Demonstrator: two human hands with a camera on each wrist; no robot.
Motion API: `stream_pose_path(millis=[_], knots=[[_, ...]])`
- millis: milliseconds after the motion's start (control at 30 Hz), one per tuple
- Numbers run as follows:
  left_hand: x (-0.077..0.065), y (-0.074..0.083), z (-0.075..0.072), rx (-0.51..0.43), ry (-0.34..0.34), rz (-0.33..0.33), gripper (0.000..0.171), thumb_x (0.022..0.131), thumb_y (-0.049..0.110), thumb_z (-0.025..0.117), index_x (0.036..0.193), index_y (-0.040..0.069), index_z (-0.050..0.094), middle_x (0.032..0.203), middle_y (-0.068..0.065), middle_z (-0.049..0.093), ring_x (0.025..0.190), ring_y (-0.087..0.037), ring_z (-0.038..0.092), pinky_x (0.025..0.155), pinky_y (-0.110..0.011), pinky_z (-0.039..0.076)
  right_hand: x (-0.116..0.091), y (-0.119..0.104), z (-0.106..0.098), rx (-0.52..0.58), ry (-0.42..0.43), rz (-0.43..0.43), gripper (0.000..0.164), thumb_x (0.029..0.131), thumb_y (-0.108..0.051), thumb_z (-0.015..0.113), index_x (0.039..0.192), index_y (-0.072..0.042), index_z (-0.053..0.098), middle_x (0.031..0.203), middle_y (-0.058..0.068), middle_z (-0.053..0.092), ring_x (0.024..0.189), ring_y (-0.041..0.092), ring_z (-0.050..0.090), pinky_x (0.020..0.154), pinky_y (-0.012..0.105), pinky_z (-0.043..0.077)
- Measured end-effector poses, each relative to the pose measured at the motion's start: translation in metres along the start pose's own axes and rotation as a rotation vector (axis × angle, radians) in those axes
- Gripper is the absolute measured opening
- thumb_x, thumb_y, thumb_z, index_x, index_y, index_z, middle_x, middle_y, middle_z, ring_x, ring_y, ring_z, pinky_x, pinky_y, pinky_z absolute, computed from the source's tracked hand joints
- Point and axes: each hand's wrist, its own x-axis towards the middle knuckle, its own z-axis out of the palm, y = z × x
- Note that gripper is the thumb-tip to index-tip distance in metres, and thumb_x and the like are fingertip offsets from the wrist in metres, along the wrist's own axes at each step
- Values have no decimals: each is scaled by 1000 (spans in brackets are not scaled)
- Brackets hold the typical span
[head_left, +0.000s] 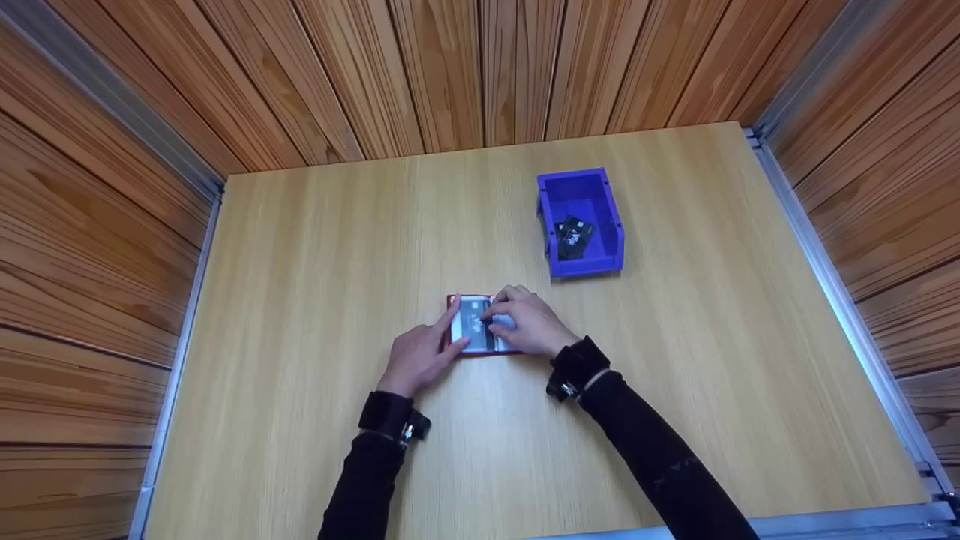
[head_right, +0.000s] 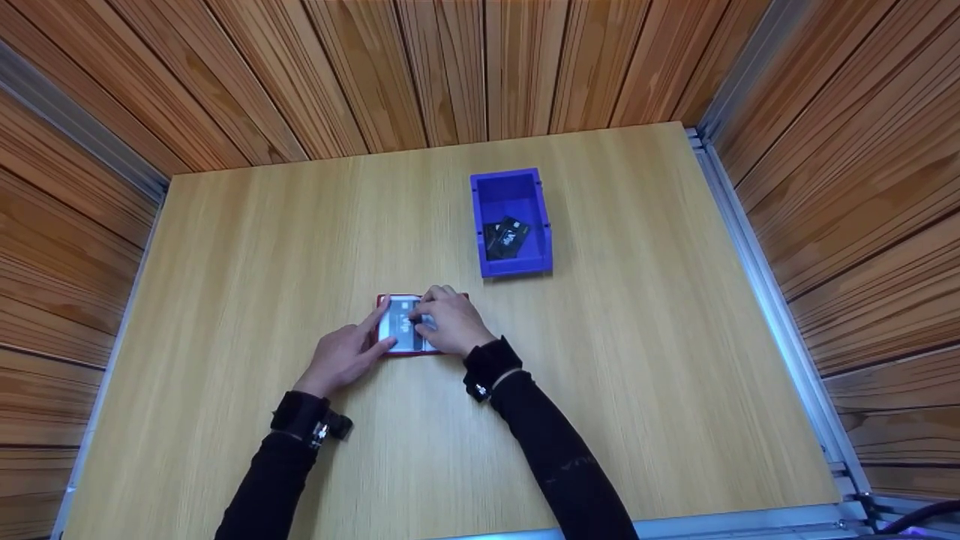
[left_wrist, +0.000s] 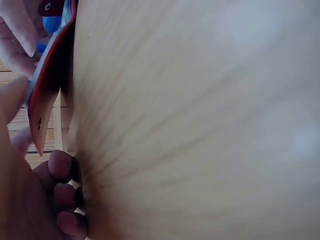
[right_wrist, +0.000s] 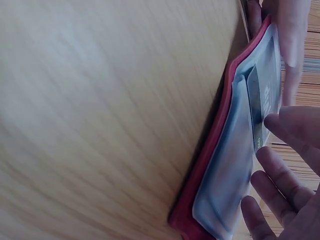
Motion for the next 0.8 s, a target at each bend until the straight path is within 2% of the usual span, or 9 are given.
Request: stream_pose_path(millis=[200, 433, 633, 800], knots=[[0, 2, 1, 14, -24, -20, 71, 91, 62, 47, 152, 33, 24, 70, -2, 48, 67, -20, 45, 65, -33, 35, 0, 3, -2, 56, 37, 53, 28, 90, -21, 65, 117, -15, 69, 106, 2, 58, 103, 17, 52, 91, 37, 42], [1, 3, 2, 16, -50, -44, 72, 91, 60, 50, 152, 32, 23, 77, -2, 52, 73, -20, 46, 70, -33, 36, 1, 5, -4, 64, 96, 65, 28, 89, -18, 66, 116, -12, 68, 96, 1, 60, 93, 18, 56, 86, 36, 45], [2, 3, 2, 34, -53, -36, 73, 91, 60, 50, 152, 30, 24, 75, -2, 51, 71, -19, 45, 68, -32, 35, 1, -2, -5, 66, 162, 89, 17, 88, -13, 66, 103, -8, 70, 84, -1, 60, 81, 15, 55, 77, 33, 45], [3, 4, 1, 73, -34, -13, 72, 91, 58, 51, 151, 26, 28, 72, -2, 52, 66, -19, 46, 62, -33, 36, 1, -18, -6, 160, 123, 132, 11, 89, -14, 65, 95, -8, 71, 75, -3, 60, 70, 11, 54, 68, 30, 43]])
